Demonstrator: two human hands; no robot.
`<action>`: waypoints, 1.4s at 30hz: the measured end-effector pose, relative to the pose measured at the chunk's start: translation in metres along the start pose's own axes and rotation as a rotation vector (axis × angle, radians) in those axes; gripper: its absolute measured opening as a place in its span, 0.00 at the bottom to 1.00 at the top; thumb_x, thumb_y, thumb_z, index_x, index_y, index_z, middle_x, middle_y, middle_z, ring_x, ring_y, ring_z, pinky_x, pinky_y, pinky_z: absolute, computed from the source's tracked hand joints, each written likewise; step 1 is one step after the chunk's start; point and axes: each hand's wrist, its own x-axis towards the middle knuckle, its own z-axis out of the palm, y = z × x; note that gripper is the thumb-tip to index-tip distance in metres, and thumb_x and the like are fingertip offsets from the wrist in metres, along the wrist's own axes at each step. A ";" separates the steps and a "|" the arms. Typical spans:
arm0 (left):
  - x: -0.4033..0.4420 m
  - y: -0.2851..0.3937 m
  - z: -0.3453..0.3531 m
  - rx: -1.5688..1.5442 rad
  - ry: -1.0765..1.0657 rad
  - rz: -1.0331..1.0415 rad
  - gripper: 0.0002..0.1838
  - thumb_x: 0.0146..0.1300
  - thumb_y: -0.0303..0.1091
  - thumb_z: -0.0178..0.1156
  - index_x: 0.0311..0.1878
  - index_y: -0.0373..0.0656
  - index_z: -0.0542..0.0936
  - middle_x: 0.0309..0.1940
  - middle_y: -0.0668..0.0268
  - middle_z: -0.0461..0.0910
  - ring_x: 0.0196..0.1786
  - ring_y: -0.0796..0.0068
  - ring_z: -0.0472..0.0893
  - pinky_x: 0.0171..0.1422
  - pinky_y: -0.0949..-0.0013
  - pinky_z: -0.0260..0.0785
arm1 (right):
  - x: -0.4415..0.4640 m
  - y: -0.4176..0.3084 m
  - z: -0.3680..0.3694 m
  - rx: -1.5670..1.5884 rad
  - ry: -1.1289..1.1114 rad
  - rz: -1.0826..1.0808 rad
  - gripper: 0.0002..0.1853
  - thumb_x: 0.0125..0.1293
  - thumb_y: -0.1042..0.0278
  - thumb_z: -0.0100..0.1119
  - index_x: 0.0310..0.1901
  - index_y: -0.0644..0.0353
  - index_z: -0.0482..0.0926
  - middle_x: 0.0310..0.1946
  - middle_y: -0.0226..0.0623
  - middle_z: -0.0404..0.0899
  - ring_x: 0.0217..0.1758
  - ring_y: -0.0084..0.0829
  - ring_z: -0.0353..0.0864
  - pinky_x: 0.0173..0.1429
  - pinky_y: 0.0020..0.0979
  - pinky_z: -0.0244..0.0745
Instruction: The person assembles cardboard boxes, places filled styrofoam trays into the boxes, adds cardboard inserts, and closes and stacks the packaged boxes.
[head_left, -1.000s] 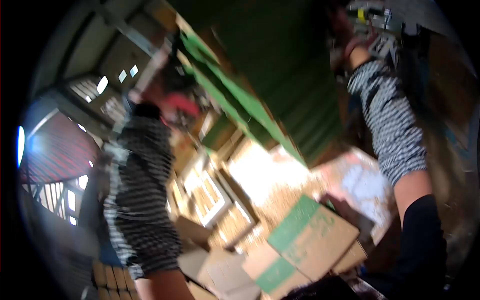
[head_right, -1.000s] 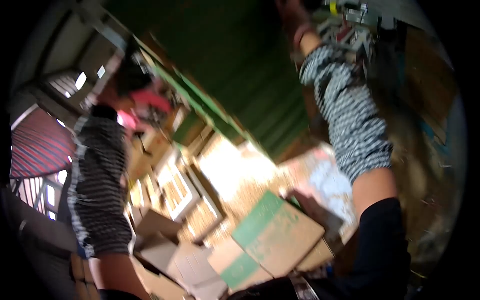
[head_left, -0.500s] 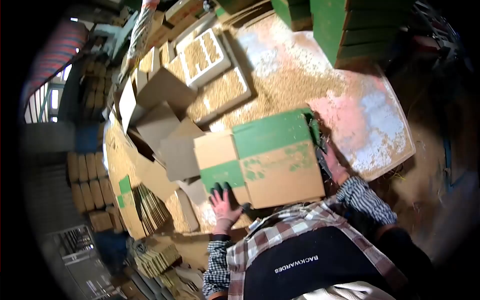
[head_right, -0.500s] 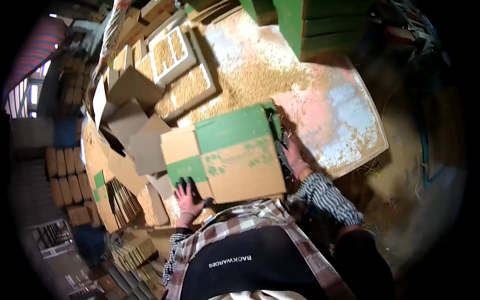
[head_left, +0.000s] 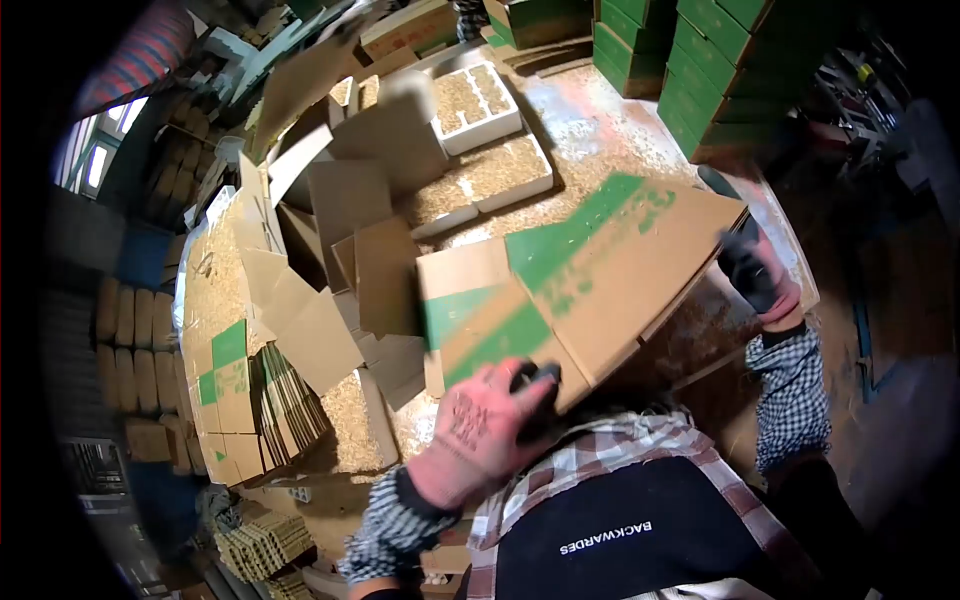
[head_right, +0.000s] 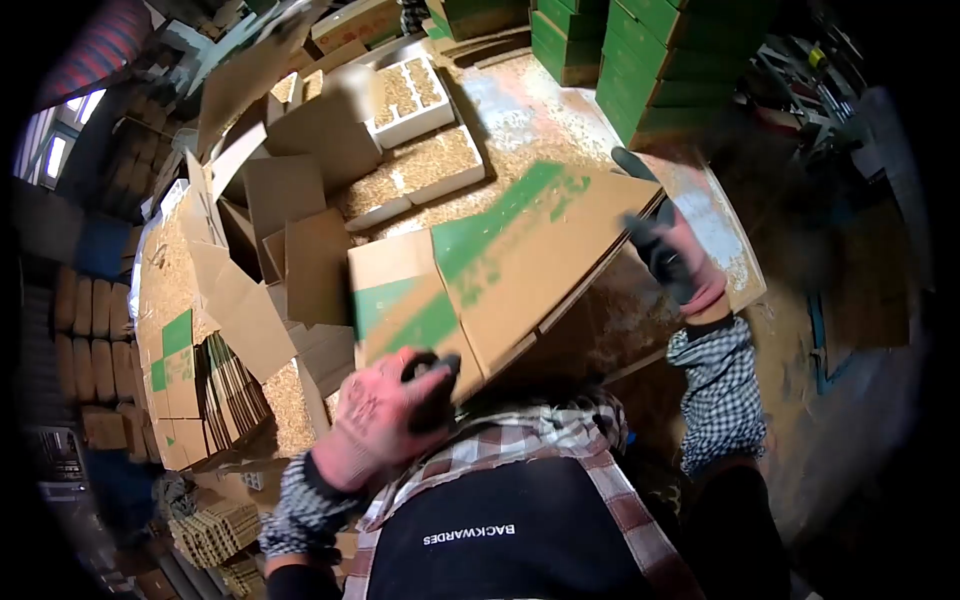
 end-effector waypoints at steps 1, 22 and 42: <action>-0.009 -0.001 -0.024 -0.067 -0.069 0.094 0.31 0.42 0.43 0.74 0.53 0.49 0.81 0.48 0.59 0.77 0.42 0.58 0.82 0.46 0.61 0.76 | 0.003 0.000 0.021 -0.183 0.061 0.006 0.36 0.63 0.64 0.66 0.70 0.63 0.62 0.63 0.35 0.71 0.66 0.29 0.68 0.69 0.30 0.64; -0.037 -0.137 0.020 -0.817 0.141 -0.119 0.43 0.53 0.41 0.73 0.71 0.44 0.64 0.73 0.52 0.51 0.72 0.55 0.59 0.71 0.55 0.57 | 0.102 0.053 0.165 -1.561 0.063 -0.773 0.36 0.50 0.53 0.68 0.63 0.49 0.71 0.57 0.35 0.69 0.65 0.40 0.65 0.71 0.56 0.51; 0.078 -0.028 -0.041 0.104 0.060 0.256 0.21 0.57 0.30 0.59 0.55 0.60 0.82 0.51 0.60 0.79 0.38 0.64 0.83 0.39 0.66 0.77 | -0.028 0.085 0.093 0.159 0.082 0.213 0.43 0.66 0.63 0.65 0.76 0.58 0.49 0.74 0.41 0.56 0.74 0.32 0.60 0.76 0.33 0.54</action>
